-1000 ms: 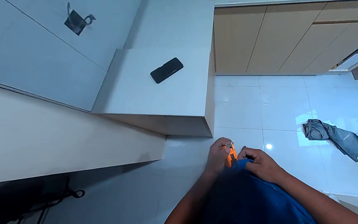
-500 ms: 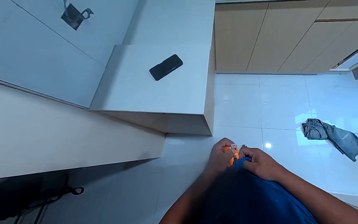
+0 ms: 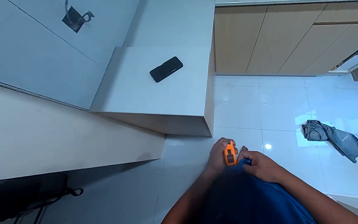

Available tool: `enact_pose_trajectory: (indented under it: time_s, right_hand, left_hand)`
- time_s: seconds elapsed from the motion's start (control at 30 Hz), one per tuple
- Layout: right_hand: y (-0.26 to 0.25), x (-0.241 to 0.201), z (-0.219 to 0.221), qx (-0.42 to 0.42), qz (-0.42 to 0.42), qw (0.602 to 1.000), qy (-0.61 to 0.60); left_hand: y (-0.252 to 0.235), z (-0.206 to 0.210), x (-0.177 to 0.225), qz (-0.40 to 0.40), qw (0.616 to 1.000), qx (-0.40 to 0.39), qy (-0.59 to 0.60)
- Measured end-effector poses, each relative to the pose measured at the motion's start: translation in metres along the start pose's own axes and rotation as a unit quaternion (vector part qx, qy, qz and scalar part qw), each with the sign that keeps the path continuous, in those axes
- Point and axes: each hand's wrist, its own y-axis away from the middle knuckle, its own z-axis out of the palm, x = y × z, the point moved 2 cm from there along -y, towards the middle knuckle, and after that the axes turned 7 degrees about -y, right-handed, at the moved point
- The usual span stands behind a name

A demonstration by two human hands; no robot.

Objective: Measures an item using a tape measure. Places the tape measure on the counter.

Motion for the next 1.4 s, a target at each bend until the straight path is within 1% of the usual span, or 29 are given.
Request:
enact_pose_trajectory:
  time_s: [0.03,0.07,0.13,0.17,0.23,0.4,0.53,0.63,0.77,0.9,0.97,1.1,1.17,1.27,1.33,1.4]
  right_hand:
    - [0.000,0.000,0.001,0.014,-0.006,1.000,0.009]
    - [0.000,0.002,0.002,0.037,-0.019,0.999,0.019]
    - [-0.002,0.003,0.003,0.078,-0.039,0.996,0.032]
    - [-0.002,0.004,0.003,0.086,-0.040,0.995,0.038]
    - [-0.004,0.004,0.003,0.080,-0.032,0.995,0.047]
    - [-0.006,0.003,0.006,0.062,-0.024,0.996,0.067]
    - [-0.009,0.002,0.008,0.061,-0.039,0.995,0.064]
    - [-0.010,0.000,0.008,0.063,-0.039,0.997,0.022]
    - [-0.011,0.000,0.008,0.070,-0.035,0.996,-0.033]
    - [-0.012,0.001,0.008,0.070,-0.037,0.993,-0.088]
    - [-0.013,0.001,0.009,0.069,-0.024,0.990,-0.118]
    - [-0.012,0.001,0.009,0.034,-0.006,0.988,-0.151]
    - [-0.010,0.003,0.009,0.030,-0.008,0.986,-0.165]
    - [-0.009,0.005,0.009,0.047,0.001,0.978,-0.202]
    - [-0.011,0.005,0.011,0.061,0.026,0.977,-0.204]
    - [-0.013,0.006,0.012,0.054,0.043,0.975,-0.211]
  left_hand:
    - [-0.001,0.001,0.001,-0.030,0.998,-0.007,0.052]
    - [-0.001,0.001,0.001,-0.042,0.996,-0.016,0.083]
    - [-0.001,0.000,0.000,-0.038,0.994,-0.041,0.098]
    - [-0.001,0.000,-0.001,-0.033,0.994,-0.048,0.097]
    - [-0.001,0.001,-0.001,-0.026,0.994,-0.049,0.099]
    - [0.001,0.002,0.001,-0.026,0.992,-0.019,0.118]
    - [0.002,0.002,0.001,0.014,0.997,-0.027,0.069]
    - [0.004,0.002,0.003,0.052,0.998,-0.025,0.000]
    - [0.006,0.001,0.004,0.077,0.994,-0.030,-0.067]
    - [0.008,0.003,0.009,0.140,0.979,-0.055,-0.141]
    - [0.007,0.003,0.009,0.169,0.970,-0.058,-0.166]
    - [0.008,0.001,0.006,0.180,0.970,-0.052,-0.153]
    - [0.008,0.001,0.008,0.179,0.969,-0.061,-0.158]
    - [0.009,0.005,0.013,0.178,0.959,-0.081,-0.207]
    - [0.009,0.006,0.014,0.189,0.943,-0.090,-0.257]
    - [0.009,0.004,0.011,0.195,0.938,-0.092,-0.272]
